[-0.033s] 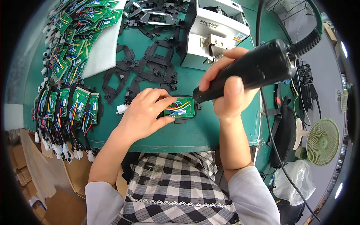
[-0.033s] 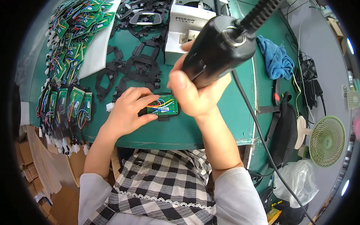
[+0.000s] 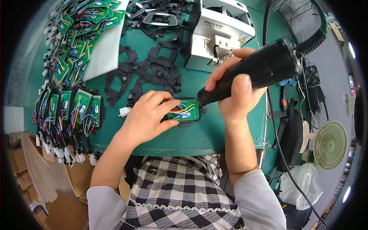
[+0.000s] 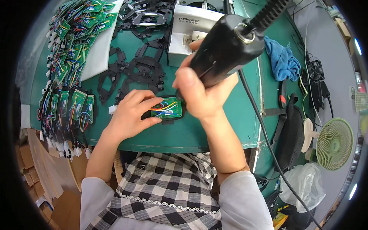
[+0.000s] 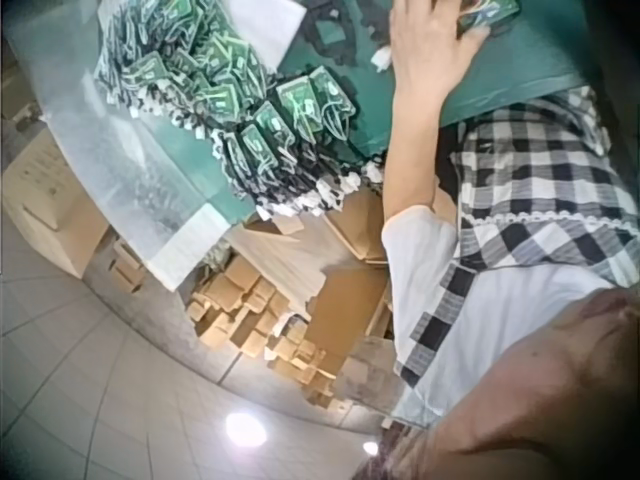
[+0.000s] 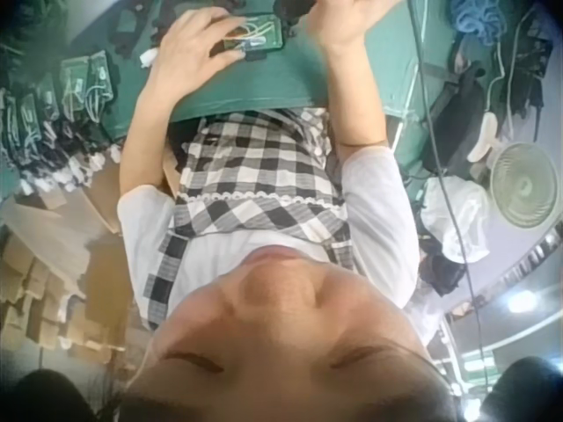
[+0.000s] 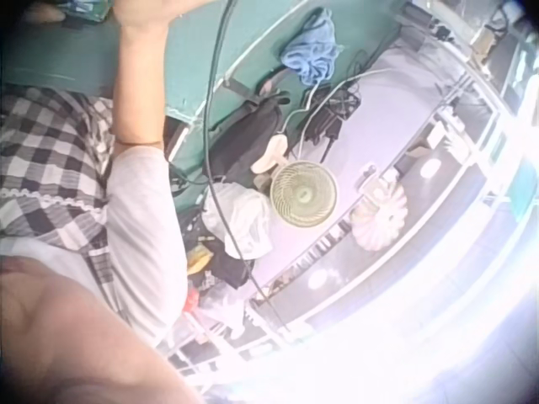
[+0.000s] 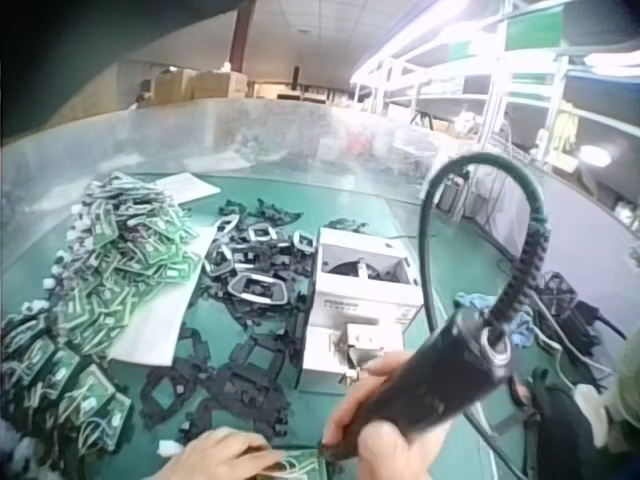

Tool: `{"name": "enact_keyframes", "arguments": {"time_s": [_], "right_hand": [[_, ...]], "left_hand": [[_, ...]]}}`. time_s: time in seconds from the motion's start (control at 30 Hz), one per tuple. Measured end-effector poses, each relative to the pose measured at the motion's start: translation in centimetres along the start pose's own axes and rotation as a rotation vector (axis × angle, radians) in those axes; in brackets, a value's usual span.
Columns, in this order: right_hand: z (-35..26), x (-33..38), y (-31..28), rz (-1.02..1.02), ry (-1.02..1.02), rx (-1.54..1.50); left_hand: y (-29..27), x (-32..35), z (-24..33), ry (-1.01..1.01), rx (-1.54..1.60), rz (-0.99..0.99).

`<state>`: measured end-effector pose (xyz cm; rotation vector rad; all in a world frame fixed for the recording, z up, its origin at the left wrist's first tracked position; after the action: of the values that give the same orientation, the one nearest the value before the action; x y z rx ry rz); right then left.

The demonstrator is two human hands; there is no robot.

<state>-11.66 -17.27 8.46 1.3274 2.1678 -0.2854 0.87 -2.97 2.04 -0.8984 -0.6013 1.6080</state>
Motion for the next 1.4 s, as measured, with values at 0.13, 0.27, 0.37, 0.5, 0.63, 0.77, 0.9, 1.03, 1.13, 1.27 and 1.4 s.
{"name": "enact_keyframes", "arguments": {"time_s": [0.13,0.27,0.37,0.5,0.63,0.77,0.9,1.03,1.13,1.27,1.4], "right_hand": [[-2.0,-3.5,-2.6,0.174,-0.125,0.097],[-4.3,-7.6,-2.6,0.197,-0.333,0.191],[-3.3,-8.4,-2.5,0.208,-0.369,0.103],[-2.3,-8.4,-1.4,0.165,-0.377,0.107],[-1.6,-7.9,-1.3,0.201,-0.310,0.105],[-2.5,-6.2,-1.6,0.120,-0.265,0.123],[-2.8,-2.6,-1.8,0.023,-0.022,0.112],[-2.4,-0.6,-1.7,-0.056,0.054,0.036],[-1.9,0.2,-1.5,-0.063,0.094,-0.001],[-1.6,0.5,-1.7,-0.060,0.088,-0.024],[-1.9,0.7,-1.7,-0.045,0.076,-0.023]], "left_hand": [[-0.2,-0.1,0.5,-0.028,-0.003,-0.012],[0.2,-0.4,0.5,-0.021,-0.025,0.035],[0.1,-0.4,0.7,-0.037,-0.085,0.083],[0.0,-0.2,0.6,-0.085,-0.185,0.101],[0.2,-0.3,0.3,-0.095,-0.156,0.106],[0.3,-0.5,0.2,-0.120,-0.145,0.123],[0.3,-0.6,0.2,-0.112,-0.137,0.136],[0.3,-0.5,0.0,-0.121,-0.138,0.140],[0.3,-0.5,0.1,-0.129,-0.137,0.137],[0.4,-0.6,0.1,-0.111,-0.130,0.159],[0.3,-0.6,0.1,-0.103,-0.116,0.157]]}}
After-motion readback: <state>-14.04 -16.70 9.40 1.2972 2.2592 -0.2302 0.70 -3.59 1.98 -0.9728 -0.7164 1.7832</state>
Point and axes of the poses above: each hand's wrist, its own x-axis away from the middle knuckle, its own y-axis out of the palm, z = x × y, the point moved 3 cm from there along -x, towards the middle knuckle, and after that the axes turned 3 degrees about z, right-handed, at the moved point
